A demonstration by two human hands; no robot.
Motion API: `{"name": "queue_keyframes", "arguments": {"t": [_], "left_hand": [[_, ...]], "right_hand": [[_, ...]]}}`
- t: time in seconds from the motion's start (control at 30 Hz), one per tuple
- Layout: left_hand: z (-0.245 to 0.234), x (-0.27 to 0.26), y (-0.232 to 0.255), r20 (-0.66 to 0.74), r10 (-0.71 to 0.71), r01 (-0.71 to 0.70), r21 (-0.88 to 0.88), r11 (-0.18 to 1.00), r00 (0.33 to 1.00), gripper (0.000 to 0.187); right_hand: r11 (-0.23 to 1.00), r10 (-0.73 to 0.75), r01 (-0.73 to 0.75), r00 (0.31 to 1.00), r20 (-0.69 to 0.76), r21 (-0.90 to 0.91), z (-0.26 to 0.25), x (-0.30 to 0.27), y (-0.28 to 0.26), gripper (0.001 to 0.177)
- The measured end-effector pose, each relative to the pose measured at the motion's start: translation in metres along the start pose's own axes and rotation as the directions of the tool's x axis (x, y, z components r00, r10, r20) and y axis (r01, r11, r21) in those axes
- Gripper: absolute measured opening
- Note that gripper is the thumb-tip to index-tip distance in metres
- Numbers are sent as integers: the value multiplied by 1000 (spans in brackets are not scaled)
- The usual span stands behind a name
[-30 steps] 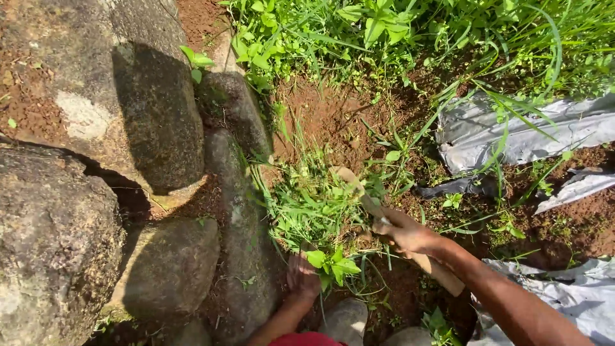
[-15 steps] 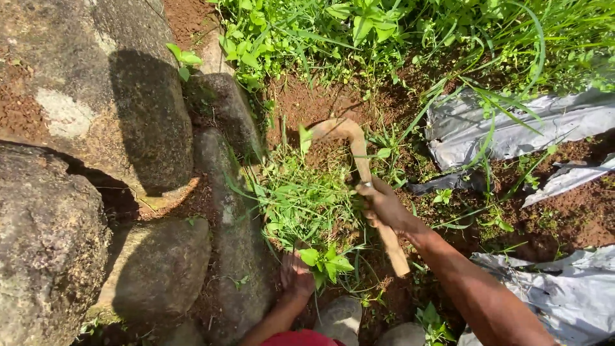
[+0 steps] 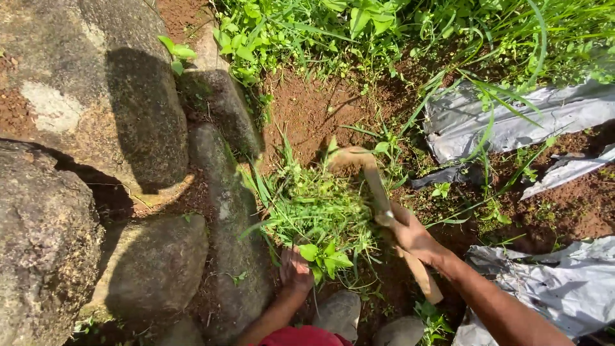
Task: Weeding a mulched garden bed using a hand sickle and pulling weeds by hand
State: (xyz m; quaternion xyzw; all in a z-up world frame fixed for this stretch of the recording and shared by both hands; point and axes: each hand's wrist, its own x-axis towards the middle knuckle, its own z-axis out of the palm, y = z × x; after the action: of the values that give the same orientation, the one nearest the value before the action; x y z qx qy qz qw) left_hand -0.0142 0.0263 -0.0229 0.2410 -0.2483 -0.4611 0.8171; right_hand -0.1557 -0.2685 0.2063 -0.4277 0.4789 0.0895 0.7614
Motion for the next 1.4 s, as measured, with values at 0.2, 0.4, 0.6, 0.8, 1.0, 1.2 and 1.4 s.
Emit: {"name": "queue_keyframes", "arguments": {"t": [0.2,0.4,0.6,0.8,1.0,1.2,1.4], "left_hand": [[-3,2,-9,-879,-320,786,464,-408,353,79],[-10,22,-8,-775,-383,493,621,-610,502,16],[-3,43,7,-697,-388,422,692,-586,603,34],[9,63,18,-605,-392,355,759,-545,693,59],[20,109,24,-526,-369,295,798,-526,766,86],[65,203,50,-497,-323,174,719,-673,805,91],[147,282,91,-410,-405,150,830,-538,818,33]], "right_hand": [[855,-219,372,891,-398,362,34,80,-57,14],[995,76,-81,993,-92,-54,28,16,-27,30],[936,-228,315,880,-417,154,8,14,-36,8],[869,-393,24,641,-659,-495,4,28,-16,38],[350,-886,541,457,-82,-764,66,-20,-6,87],[366,-808,311,574,-133,-877,42,58,0,104],[553,-794,401,520,-316,-730,74,49,20,72]]}}
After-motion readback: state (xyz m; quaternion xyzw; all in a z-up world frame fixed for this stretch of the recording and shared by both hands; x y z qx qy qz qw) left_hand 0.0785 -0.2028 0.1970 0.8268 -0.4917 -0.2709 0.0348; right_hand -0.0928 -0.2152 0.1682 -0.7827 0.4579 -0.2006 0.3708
